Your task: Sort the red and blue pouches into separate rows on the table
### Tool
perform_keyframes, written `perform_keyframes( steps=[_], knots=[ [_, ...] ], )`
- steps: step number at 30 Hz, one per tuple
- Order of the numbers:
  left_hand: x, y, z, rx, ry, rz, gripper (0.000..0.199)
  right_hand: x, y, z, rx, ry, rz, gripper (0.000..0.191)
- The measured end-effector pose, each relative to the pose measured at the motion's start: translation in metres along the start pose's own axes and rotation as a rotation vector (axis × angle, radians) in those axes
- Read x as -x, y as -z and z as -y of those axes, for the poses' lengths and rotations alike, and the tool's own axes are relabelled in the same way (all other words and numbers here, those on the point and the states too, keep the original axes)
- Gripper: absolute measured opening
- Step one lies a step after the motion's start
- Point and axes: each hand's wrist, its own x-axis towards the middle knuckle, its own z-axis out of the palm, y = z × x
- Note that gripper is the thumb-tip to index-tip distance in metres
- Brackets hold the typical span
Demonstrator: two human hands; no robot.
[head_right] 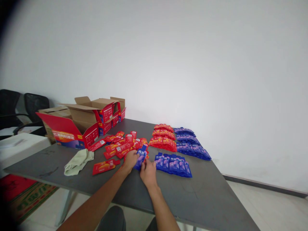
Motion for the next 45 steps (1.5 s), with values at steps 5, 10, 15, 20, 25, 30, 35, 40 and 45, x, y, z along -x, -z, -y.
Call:
perform_keyframes(
  steps=[5,10,15,20,25,30,35,40,45],
  knots=[
    [0.007,-0.002,-0.008,0.428,0.063,0.034,0.014,-0.007,0.006,-0.009,-0.381,-0.156,-0.011,0.037],
    [0.018,-0.002,-0.016,0.451,0.121,0.173,0.019,-0.009,0.015,-0.018,-0.46,-0.242,-0.128,0.04],
    [0.021,-0.015,-0.015,0.49,0.095,0.199,0.024,-0.004,0.024,-0.026,-0.397,-0.293,-0.165,0.042],
    [0.014,-0.043,-0.015,0.478,0.075,0.061,0.032,0.006,0.041,-0.035,-0.211,-0.215,-0.122,0.052],
    [0.017,-0.074,-0.026,0.35,-0.114,0.219,0.025,0.013,0.066,-0.057,0.045,-0.049,-0.122,0.039],
    [0.038,-0.094,-0.044,-0.029,-0.402,0.363,0.051,0.018,0.084,-0.091,0.228,-0.03,-0.094,0.039],
    [0.054,-0.108,-0.052,-0.38,-0.485,0.367,0.049,0.023,0.086,-0.114,0.37,-0.136,-0.052,0.04],
    [0.059,-0.118,-0.054,-0.502,-0.531,0.359,0.045,0.029,0.086,-0.116,0.424,-0.17,-0.091,0.04],
    [0.062,-0.123,-0.051,-0.56,-0.528,0.337,0.047,0.035,0.087,-0.114,0.466,-0.192,-0.124,0.039]
  ],
)
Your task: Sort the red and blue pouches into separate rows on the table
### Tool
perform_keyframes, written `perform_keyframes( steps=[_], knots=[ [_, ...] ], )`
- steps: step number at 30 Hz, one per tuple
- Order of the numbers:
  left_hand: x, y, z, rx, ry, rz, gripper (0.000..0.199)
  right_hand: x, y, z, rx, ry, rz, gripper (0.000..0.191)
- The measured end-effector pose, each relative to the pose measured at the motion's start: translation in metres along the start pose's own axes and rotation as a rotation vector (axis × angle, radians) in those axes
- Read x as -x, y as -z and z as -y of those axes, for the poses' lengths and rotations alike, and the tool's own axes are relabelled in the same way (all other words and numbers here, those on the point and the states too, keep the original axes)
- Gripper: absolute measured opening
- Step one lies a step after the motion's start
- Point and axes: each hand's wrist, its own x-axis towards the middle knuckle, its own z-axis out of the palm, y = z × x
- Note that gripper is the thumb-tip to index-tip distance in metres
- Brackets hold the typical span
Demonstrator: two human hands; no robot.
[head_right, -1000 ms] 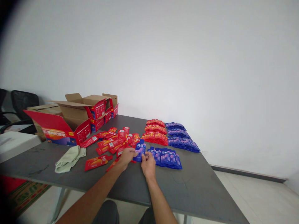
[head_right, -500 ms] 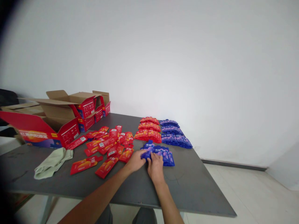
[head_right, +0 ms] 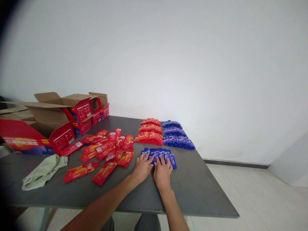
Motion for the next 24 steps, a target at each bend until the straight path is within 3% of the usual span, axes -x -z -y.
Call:
perform_keyframes(
  steps=[7,15,20,24],
  knots=[
    [0.004,-0.006,-0.001,-0.011,0.071,0.033,0.054,0.004,-0.007,-0.003,0.057,0.008,0.014,0.041],
    [0.006,-0.003,0.003,0.042,0.063,0.044,0.056,0.004,-0.012,-0.002,0.081,0.012,0.013,0.046],
    [0.01,0.01,0.009,0.06,0.049,-0.001,0.054,-0.002,-0.005,0.018,0.059,0.053,-0.043,0.049],
    [0.014,0.026,0.025,0.04,0.08,-0.048,0.052,-0.01,-0.003,0.045,0.015,0.091,-0.046,0.044]
  ],
)
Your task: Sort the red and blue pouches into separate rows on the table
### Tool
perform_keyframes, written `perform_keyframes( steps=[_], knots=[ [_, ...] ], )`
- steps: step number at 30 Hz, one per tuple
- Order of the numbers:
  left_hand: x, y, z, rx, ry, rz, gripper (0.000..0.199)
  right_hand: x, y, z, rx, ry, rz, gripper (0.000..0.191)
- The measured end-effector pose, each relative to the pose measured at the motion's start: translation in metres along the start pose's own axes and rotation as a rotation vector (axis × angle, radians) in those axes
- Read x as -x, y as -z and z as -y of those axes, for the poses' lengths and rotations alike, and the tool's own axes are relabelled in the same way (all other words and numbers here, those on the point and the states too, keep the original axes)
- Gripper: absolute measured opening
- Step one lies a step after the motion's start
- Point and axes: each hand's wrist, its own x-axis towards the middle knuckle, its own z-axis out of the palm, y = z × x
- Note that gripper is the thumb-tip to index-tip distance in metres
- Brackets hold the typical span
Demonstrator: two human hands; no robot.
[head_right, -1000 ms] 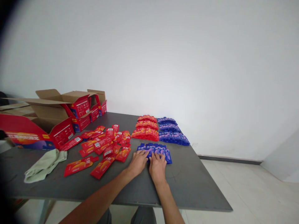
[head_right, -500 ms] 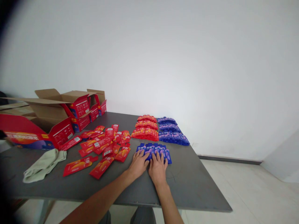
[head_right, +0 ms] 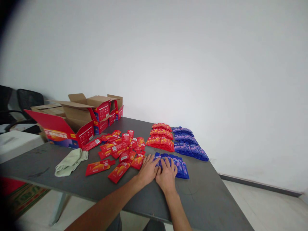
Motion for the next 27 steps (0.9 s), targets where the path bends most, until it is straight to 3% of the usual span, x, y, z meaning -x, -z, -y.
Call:
perform_keyframes(
  steps=[9,20,27],
  knots=[
    [0.013,0.047,0.072,-0.066,0.124,-0.103,0.052,-0.028,-0.025,0.077,-0.165,0.133,0.042,0.04],
    [0.033,0.112,0.188,-0.244,0.261,-0.234,0.041,-0.072,-0.075,0.215,-0.413,0.41,0.145,0.039],
    [0.041,0.149,0.253,-0.233,0.599,-0.242,0.035,-0.089,-0.106,0.289,-0.426,0.56,0.267,0.038]
  ],
)
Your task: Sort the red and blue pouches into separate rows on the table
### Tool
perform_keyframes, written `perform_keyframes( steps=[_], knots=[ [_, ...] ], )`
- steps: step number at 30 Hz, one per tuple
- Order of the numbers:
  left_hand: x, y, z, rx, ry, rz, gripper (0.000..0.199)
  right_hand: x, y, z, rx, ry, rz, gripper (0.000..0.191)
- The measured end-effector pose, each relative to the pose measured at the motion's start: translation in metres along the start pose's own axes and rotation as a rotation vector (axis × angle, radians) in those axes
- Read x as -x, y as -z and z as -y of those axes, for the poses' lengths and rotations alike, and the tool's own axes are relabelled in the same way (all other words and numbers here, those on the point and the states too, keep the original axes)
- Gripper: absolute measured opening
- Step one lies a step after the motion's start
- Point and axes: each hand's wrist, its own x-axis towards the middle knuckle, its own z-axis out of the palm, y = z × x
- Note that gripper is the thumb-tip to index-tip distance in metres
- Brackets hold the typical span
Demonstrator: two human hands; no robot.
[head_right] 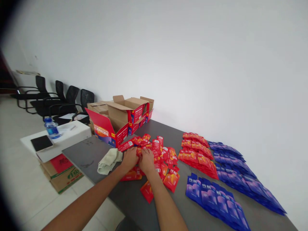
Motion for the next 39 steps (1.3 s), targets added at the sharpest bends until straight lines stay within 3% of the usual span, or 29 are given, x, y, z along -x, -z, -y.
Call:
perform_keyframes(
  steps=[3,7,12,17,21,26,33,39],
  knots=[
    [-0.015,-0.004,0.02,0.159,0.066,0.054,0.048,-0.008,-0.012,0.01,0.005,-0.011,0.051,0.051],
    [-0.026,-0.014,0.036,0.423,0.105,0.001,0.057,-0.011,-0.013,0.014,0.012,-0.024,0.103,0.067],
    [-0.033,-0.018,0.042,0.459,0.125,0.002,0.039,-0.011,0.002,0.007,0.046,-0.043,0.077,0.035],
    [-0.039,-0.019,0.03,0.167,0.122,-0.04,0.025,-0.006,0.006,-0.002,0.124,-0.084,0.088,0.023],
    [-0.042,-0.027,0.017,0.043,0.091,-0.044,0.027,0.001,0.003,-0.004,0.118,-0.099,0.039,0.022],
    [-0.043,-0.032,0.009,0.172,0.132,-0.079,0.026,0.006,0.003,-0.005,0.071,-0.086,0.014,0.025],
    [-0.026,-0.016,-0.005,0.288,0.106,-0.285,0.024,0.008,0.004,-0.013,-0.036,-0.136,-0.068,0.041],
    [-0.013,0.012,-0.033,0.479,-0.117,-0.36,0.023,0.007,0.007,-0.008,-0.123,-0.082,-0.122,0.051]
  ],
)
